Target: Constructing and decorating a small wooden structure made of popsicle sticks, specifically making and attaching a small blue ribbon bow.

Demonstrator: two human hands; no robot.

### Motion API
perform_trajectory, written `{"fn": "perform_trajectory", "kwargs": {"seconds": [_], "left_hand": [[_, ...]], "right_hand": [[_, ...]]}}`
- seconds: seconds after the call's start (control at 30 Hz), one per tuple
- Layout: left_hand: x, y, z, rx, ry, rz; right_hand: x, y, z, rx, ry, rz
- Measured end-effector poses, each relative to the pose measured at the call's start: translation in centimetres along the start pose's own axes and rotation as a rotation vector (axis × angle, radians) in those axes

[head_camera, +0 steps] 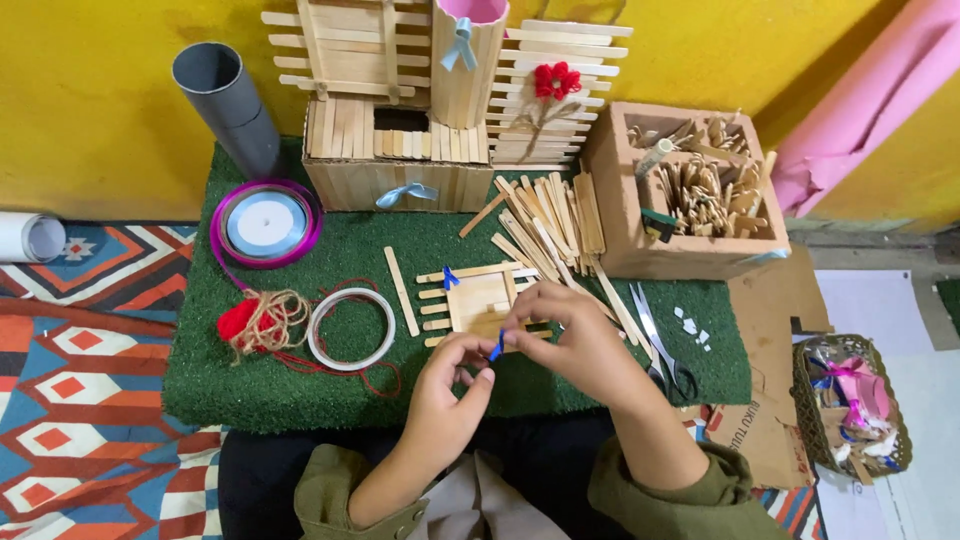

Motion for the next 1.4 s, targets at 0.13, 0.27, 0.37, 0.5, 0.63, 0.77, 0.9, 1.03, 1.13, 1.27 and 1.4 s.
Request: {"fn": "perform_trajectory", "kwargs": {"seconds": [0.13, 0.27, 0.37, 0.5, 0.63, 0.77, 0.9, 1.03, 1.13, 1.27, 1.4], "left_hand": [[0.4, 0.0, -0.2, 0.077, 0.022, 0.010], [0.7, 0.7, -0.5, 0.090, 0.028, 0.018], [0.7, 0.6, -0.9, -0.028, 0.053, 0.067], [0.0, 2.2, -1.4, -0.327, 0.081, 0.177], [1.1, -0.6, 1.6, -0.091, -0.065, -0.089], [1.8, -2.7, 2.0, 0.848, -0.118, -0.505], [2.1, -3.3, 1.7, 0.918, -0.066, -0.524], [2.3, -3.2, 1.8, 0.934, -0.078, -0.504], [2.6, -3.0, 1.8, 0.920, -0.073, -0.474], [2.6, -3.0, 1.6, 0.960, -0.069, -0.471], [2.6, -3.0, 1.5, 0.976, -0.060, -0.479]], "right_hand": [[-0.4, -1.3, -0.9, 0.086, 0.008, 0.019], [-0.1, -1.7, -0.9, 0.103, 0.021, -0.007], [0.3, -1.7, -0.5, 0.101, 0.000, -0.022], [1.4, -2.1, 0.7, 0.230, -0.020, -0.055], [4.1, -3.4, 2.1, -0.001, -0.044, -0.042], [6.9, -6.9, 1.0, -0.284, 0.049, -0.215], [8.5, -8.6, -0.6, -0.415, 0.140, -0.248], [9.1, -8.4, -0.8, -0.474, 0.166, -0.237], [9.2, -8.6, -0.9, -0.460, 0.194, -0.261], [9.4, -8.4, -1.0, -0.496, 0.205, -0.266], [9.4, -8.8, -1.0, -0.467, 0.213, -0.287]]}}
Point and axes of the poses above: each hand's wrist, its own x-axis towards the middle knuckle, its own z-axis out of the back of the hand, y = z × x, the point moved 8 cm from there along x, towards the middle knuckle, and after that the axes turned 1 degree about -z, right-handed, at the moved point
